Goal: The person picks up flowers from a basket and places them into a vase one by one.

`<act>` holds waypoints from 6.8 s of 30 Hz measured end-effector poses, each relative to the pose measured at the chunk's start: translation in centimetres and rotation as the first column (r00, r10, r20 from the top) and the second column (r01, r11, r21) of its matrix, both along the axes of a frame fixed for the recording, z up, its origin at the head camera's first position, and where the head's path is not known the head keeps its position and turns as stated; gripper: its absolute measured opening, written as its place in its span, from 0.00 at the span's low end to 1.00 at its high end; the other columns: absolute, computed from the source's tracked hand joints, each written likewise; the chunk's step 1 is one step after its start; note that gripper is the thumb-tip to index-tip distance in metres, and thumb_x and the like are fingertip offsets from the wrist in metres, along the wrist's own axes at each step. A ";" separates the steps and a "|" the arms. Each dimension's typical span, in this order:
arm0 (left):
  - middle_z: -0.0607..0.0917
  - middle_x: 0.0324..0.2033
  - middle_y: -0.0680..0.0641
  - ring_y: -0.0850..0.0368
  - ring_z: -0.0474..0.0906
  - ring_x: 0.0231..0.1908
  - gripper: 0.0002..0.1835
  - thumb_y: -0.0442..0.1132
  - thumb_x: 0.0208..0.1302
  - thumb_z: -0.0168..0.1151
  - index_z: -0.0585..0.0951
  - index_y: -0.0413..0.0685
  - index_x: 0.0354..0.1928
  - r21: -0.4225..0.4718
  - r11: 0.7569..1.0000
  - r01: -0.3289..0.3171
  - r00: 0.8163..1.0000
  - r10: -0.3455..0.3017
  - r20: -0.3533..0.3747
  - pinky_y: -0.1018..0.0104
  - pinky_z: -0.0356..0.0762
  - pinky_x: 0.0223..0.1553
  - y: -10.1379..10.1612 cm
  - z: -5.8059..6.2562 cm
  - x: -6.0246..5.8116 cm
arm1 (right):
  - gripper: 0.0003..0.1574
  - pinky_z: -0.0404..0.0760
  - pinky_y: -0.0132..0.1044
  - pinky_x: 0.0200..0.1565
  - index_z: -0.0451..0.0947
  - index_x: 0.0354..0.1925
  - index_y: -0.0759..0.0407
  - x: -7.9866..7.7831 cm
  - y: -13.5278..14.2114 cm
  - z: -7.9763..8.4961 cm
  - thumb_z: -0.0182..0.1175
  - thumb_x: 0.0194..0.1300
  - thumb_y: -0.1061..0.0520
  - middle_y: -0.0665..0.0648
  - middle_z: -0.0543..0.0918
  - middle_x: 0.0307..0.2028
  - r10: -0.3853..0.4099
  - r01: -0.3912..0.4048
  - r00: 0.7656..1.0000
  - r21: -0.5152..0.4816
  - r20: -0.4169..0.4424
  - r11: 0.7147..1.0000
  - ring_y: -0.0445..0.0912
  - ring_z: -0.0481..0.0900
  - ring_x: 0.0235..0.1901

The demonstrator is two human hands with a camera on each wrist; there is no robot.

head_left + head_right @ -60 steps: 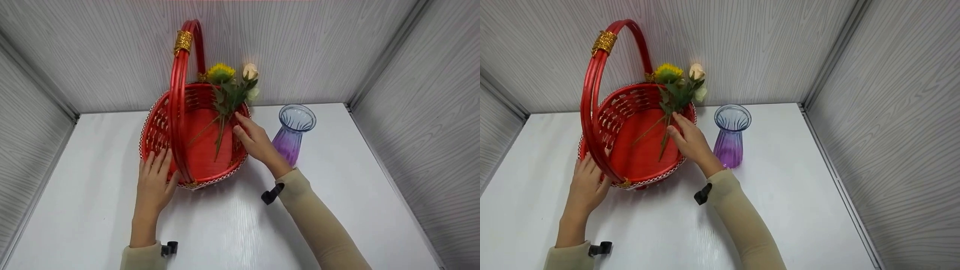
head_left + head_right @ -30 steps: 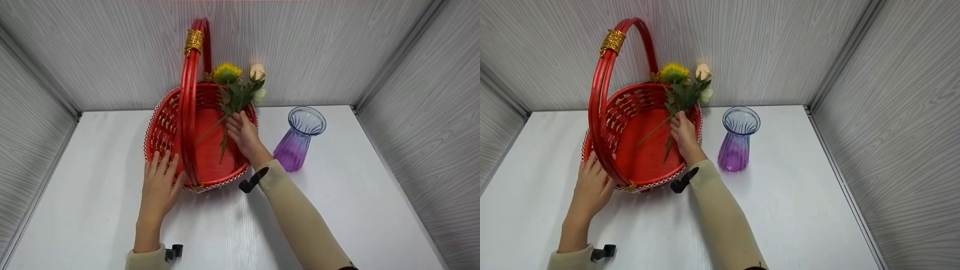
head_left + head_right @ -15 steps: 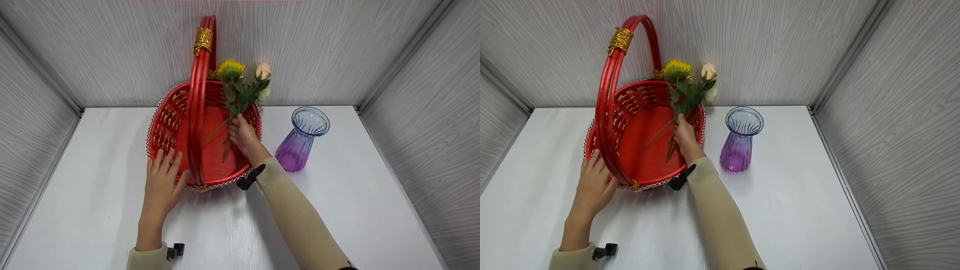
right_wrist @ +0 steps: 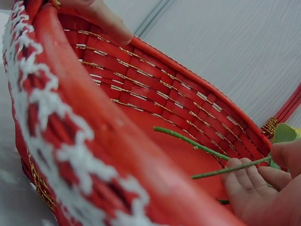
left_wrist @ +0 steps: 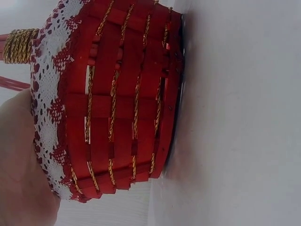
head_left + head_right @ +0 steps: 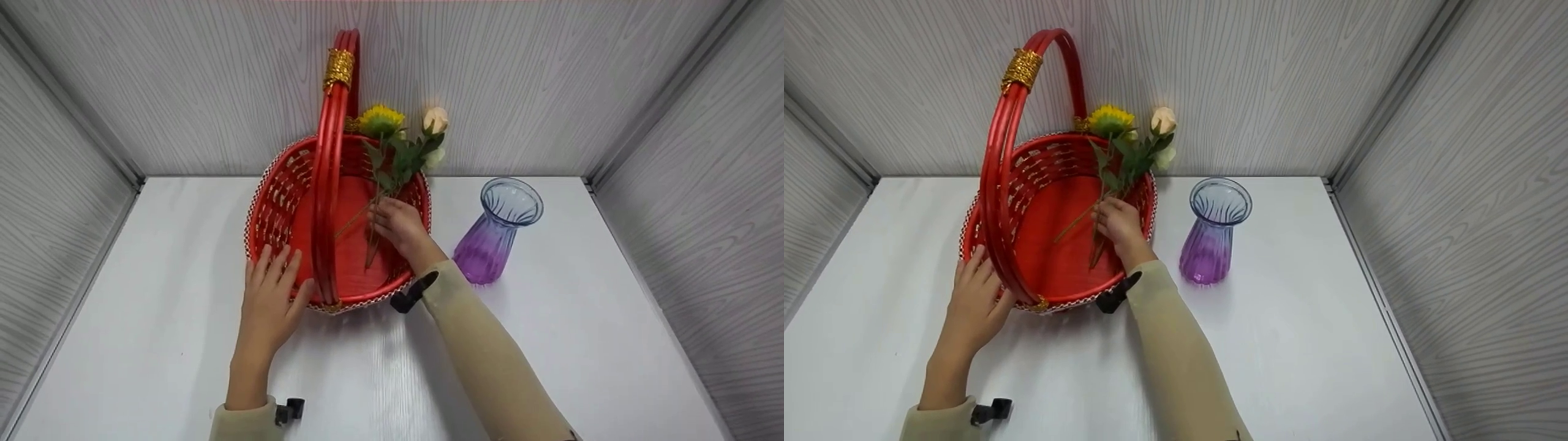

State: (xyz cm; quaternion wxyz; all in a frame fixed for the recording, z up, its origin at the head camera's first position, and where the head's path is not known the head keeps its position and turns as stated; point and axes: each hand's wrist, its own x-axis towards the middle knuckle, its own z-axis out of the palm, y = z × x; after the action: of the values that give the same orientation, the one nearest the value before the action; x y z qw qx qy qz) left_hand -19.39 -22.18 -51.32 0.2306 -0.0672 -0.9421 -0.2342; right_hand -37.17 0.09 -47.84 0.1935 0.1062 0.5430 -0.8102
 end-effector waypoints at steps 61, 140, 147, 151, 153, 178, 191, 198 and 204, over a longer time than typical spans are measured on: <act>0.73 0.68 0.40 0.38 0.52 0.75 0.30 0.55 0.74 0.51 0.72 0.46 0.70 -0.028 1.000 0.009 1.000 -0.009 0.020 0.37 0.40 0.74 -0.7 0.2 -0.6 | 0.17 0.86 0.43 0.48 0.77 0.54 0.70 3.6 2.5 3.8 0.60 0.68 0.68 0.60 0.87 0.39 0.151 -0.162 0.946 -0.016 -0.286 0.987 0.47 0.85 0.35; 0.76 0.65 0.39 0.36 0.56 0.73 0.26 0.51 0.72 0.56 0.76 0.45 0.66 -0.021 0.999 0.047 0.997 -0.048 -0.064 0.34 0.43 0.73 -1.0 -0.1 -2.9 | 0.16 0.85 0.46 0.49 0.71 0.56 0.64 7.0 10.1 9.1 0.56 0.71 0.65 0.59 0.84 0.37 -0.147 0.141 0.921 -0.043 -0.362 0.989 0.47 0.86 0.35; 0.76 0.66 0.39 0.35 0.56 0.73 0.27 0.51 0.72 0.55 0.76 0.45 0.66 -0.016 0.999 0.049 0.998 -0.050 -0.042 0.33 0.42 0.73 -1.1 0.1 -3.0 | 0.11 0.86 0.42 0.46 0.71 0.52 0.66 7.2 11.5 9.6 0.54 0.74 0.63 0.57 0.84 0.34 -0.204 0.172 0.901 -0.116 -0.382 0.978 0.45 0.85 0.34; 0.75 0.67 0.39 0.36 0.55 0.74 0.27 0.52 0.73 0.54 0.75 0.45 0.67 -0.021 0.999 0.044 0.999 -0.044 -0.019 0.34 0.41 0.73 -1.2 0.1 -3.0 | 0.11 0.87 0.39 0.43 0.71 0.51 0.68 7.2 12.4 9.7 0.54 0.74 0.63 0.57 0.84 0.33 -0.237 0.197 0.884 -0.139 -0.403 0.970 0.44 0.86 0.33; 0.74 0.67 0.39 0.36 0.54 0.74 0.28 0.52 0.73 0.54 0.75 0.45 0.68 -0.027 0.999 0.041 0.999 -0.042 -0.013 0.34 0.41 0.73 -1.2 0.1 -3.1 | 0.12 0.87 0.38 0.43 0.71 0.52 0.69 7.3 12.9 9.7 0.54 0.74 0.63 0.56 0.84 0.33 -0.252 0.214 0.874 -0.138 -0.416 0.967 0.44 0.86 0.33; 0.74 0.67 0.39 0.36 0.55 0.74 0.27 0.52 0.73 0.53 0.75 0.45 0.67 -0.026 0.999 0.038 0.999 -0.039 -0.021 0.34 0.41 0.73 -1.3 0.2 -2.8 | 0.16 0.86 0.37 0.45 0.69 0.50 0.74 6.6 19.4 10.7 0.60 0.69 0.65 0.61 0.86 0.36 -0.353 0.280 0.826 -0.224 -0.439 0.933 0.48 0.88 0.36; 0.74 0.67 0.40 0.36 0.54 0.74 0.28 0.53 0.73 0.54 0.76 0.45 0.67 -0.013 0.999 0.049 0.999 -0.049 -0.015 0.34 0.41 0.73 -1.2 0.0 -2.7 | 0.11 0.86 0.38 0.45 0.72 0.48 0.72 6.0 22.3 11.0 0.59 0.69 0.68 0.63 0.84 0.35 -0.446 0.341 0.805 -0.311 -0.390 0.887 0.50 0.87 0.36; 0.75 0.67 0.40 0.36 0.55 0.74 0.28 0.53 0.73 0.54 0.76 0.45 0.67 -0.006 0.999 0.045 0.999 -0.046 -0.026 0.34 0.41 0.73 -1.2 -0.1 -2.8 | 0.10 0.87 0.40 0.43 0.72 0.46 0.73 5.3 24.1 11.5 0.59 0.67 0.71 0.64 0.84 0.34 -0.514 0.377 0.763 -0.377 -0.392 0.846 0.52 0.87 0.35; 0.74 0.67 0.40 0.37 0.53 0.75 0.28 0.55 0.73 0.52 0.75 0.46 0.67 0.000 0.999 0.043 0.999 -0.043 -0.009 0.35 0.40 0.74 -1.3 0.0 -2.8 | 0.13 0.86 0.39 0.44 0.71 0.47 0.72 4.9 25.2 11.4 0.62 0.66 0.69 0.64 0.83 0.36 -0.557 0.439 0.721 -0.351 -0.412 0.827 0.52 0.87 0.36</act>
State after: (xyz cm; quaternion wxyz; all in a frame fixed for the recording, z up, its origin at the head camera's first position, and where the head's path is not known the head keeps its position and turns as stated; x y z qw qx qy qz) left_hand -22.23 -23.46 -51.33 0.2297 -0.0884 -0.9393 -0.2389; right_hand -32.28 25.25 -36.43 -0.1688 0.0138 0.4278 -0.8879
